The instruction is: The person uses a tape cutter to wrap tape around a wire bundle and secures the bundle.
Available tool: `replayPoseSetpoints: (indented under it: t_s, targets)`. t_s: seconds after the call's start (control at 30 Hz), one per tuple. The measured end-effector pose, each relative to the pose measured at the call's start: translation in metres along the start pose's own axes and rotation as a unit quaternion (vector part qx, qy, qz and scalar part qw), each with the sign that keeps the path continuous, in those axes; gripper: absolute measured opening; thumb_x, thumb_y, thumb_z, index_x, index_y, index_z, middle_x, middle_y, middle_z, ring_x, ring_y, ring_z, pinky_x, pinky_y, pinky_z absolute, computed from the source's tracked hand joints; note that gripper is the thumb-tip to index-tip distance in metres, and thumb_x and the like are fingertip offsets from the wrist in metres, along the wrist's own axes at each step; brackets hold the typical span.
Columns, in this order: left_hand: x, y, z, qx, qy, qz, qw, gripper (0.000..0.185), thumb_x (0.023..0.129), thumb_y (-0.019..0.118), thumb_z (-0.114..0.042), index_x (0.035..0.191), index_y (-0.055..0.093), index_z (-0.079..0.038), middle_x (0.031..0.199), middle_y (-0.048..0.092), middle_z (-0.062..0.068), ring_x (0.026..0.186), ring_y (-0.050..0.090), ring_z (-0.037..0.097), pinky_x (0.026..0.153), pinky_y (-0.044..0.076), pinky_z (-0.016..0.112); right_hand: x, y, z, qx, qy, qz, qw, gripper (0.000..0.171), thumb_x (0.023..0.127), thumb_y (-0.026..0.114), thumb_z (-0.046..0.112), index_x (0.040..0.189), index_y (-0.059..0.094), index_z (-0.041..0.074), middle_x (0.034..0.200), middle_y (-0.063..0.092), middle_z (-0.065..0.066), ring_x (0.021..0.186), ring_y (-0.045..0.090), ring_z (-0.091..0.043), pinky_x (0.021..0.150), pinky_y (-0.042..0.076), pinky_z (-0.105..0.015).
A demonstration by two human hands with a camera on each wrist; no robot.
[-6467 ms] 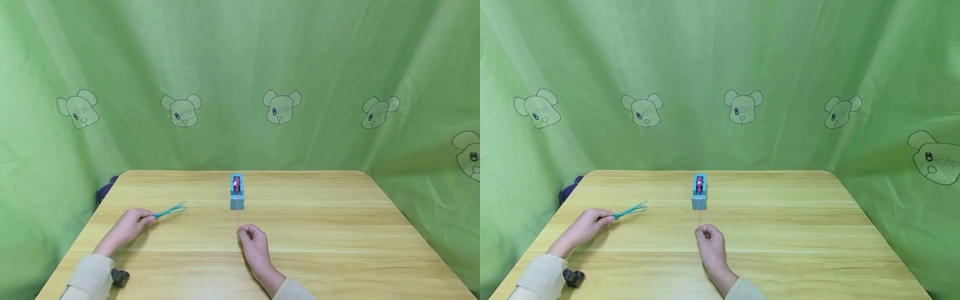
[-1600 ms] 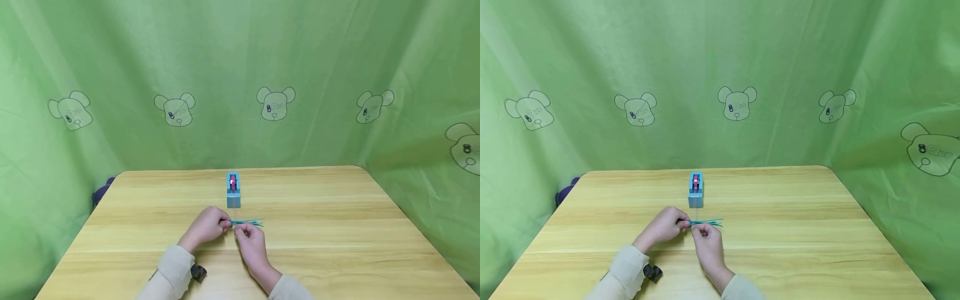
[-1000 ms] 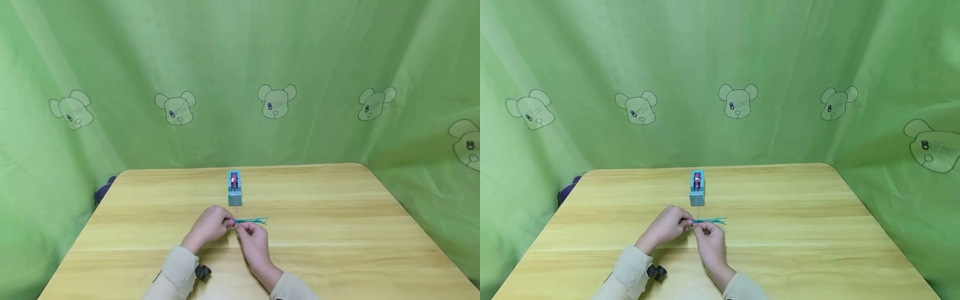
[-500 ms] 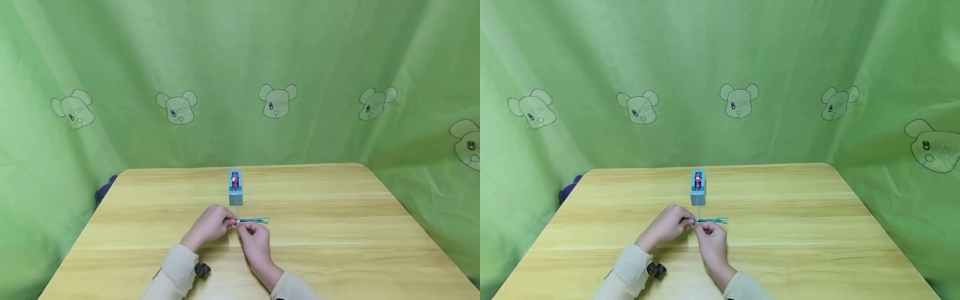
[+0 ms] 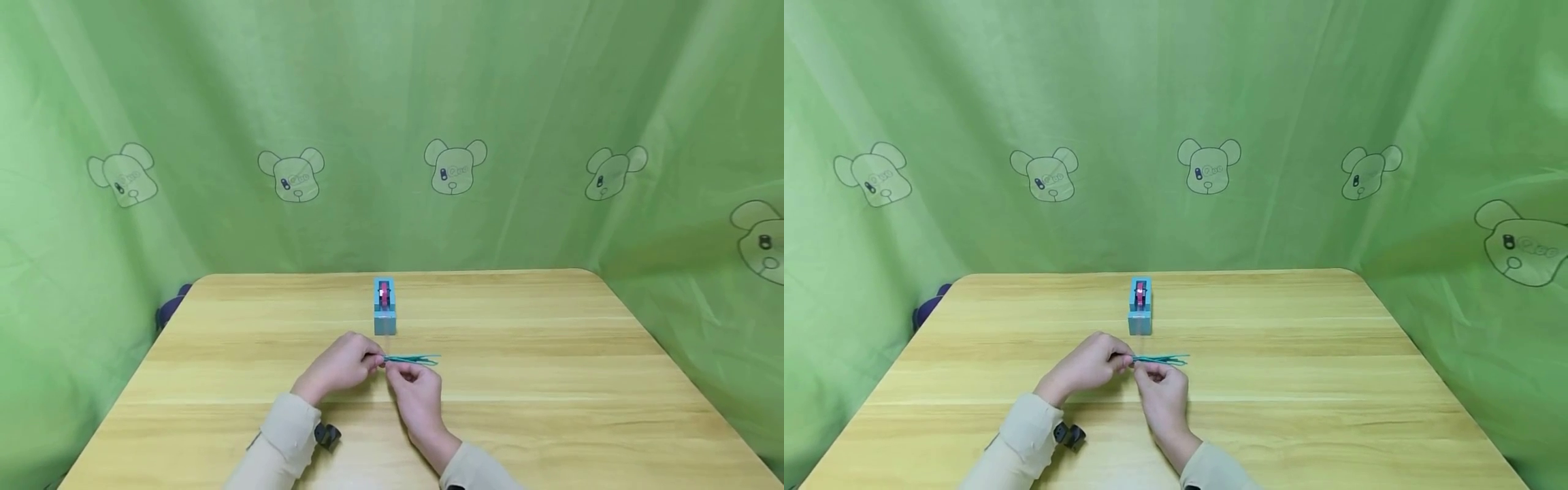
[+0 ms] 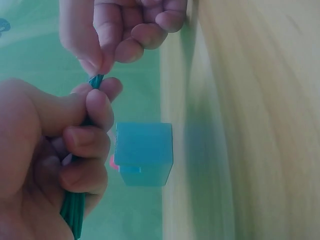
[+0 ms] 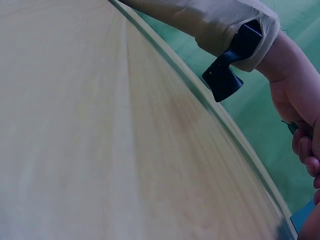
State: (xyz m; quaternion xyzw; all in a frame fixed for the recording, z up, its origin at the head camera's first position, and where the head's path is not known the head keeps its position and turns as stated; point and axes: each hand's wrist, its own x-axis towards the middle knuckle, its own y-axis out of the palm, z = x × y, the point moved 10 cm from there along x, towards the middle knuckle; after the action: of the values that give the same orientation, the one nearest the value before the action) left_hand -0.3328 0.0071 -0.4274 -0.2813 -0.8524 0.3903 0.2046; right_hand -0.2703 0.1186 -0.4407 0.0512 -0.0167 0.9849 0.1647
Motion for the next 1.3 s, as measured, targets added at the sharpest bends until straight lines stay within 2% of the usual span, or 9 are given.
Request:
replayPoseSetpoints:
  t_s: [0.2,0.43,0.6,0.87,1.07,1.3]
  targets:
    - [-0.002,-0.002,0.001,-0.005,-0.007,-0.002,1.0,0.023,0.099,0.058,-0.009,0.082,0.073,-0.009,0.058,0.051,-0.009,0.05,0.043,0.004,0.05,0.039,0.022,0.001,0.002,-0.001,-0.007,-0.007,0.001,1.0,0.009,0.083,0.075,0.0,0.086,0.073,-0.008,0.078,0.067,-0.008,0.07,0.058,-0.012,0.063,0.048,-0.02]
    - [0.002,-0.005,0.0,0.008,0.0,-0.016,0.9998,0.022,0.099,0.059,-0.011,0.083,0.073,-0.012,0.06,0.052,-0.008,0.051,0.043,0.005,0.052,0.04,0.022,0.019,0.002,-0.035,-0.021,-0.003,-0.008,1.0,0.011,0.084,0.078,0.008,0.086,0.076,-0.002,0.08,0.07,-0.007,0.073,0.06,-0.012,0.065,0.05,-0.02]
    - [0.002,0.0,-0.001,0.012,0.002,-0.008,0.9999,0.021,0.099,0.061,-0.011,0.083,0.073,-0.009,0.061,0.054,-0.009,0.052,0.044,0.004,0.054,0.042,0.021,0.019,0.001,-0.043,-0.021,0.011,-0.001,1.0,0.014,0.085,0.078,0.012,0.087,0.075,-0.001,0.081,0.069,-0.007,0.072,0.059,-0.012,0.065,0.049,-0.02]
    - [0.0,0.0,0.0,0.024,0.001,-0.024,0.9994,0.02,0.098,0.062,-0.014,0.082,0.074,-0.01,0.063,0.055,-0.01,0.053,0.046,0.004,0.054,0.043,0.022,0.003,0.003,-0.007,-0.017,-0.001,0.02,1.0,0.009,0.086,0.072,-0.002,0.087,0.071,-0.01,0.08,0.066,-0.011,0.07,0.058,-0.014,0.063,0.049,-0.02]
    - [0.002,-0.001,0.0,0.036,-0.011,-0.034,0.9987,0.022,0.097,0.062,-0.016,0.079,0.073,-0.016,0.066,0.058,-0.011,0.053,0.047,0.004,0.053,0.043,0.022,0.0,0.002,0.002,-0.016,-0.01,0.018,1.0,0.009,0.085,0.073,-0.002,0.086,0.071,-0.011,0.077,0.066,-0.009,0.068,0.056,-0.012,0.062,0.048,-0.02]
    - [0.001,-0.005,-0.003,0.033,-0.015,-0.037,0.9986,0.025,0.097,0.062,-0.015,0.074,0.071,-0.015,0.06,0.054,-0.009,0.049,0.044,0.005,0.049,0.04,0.023,0.001,0.002,0.003,-0.016,0.014,0.009,1.0,0.006,0.084,0.073,-0.003,0.084,0.071,-0.009,0.078,0.065,-0.01,0.069,0.057,-0.014,0.063,0.048,-0.019]
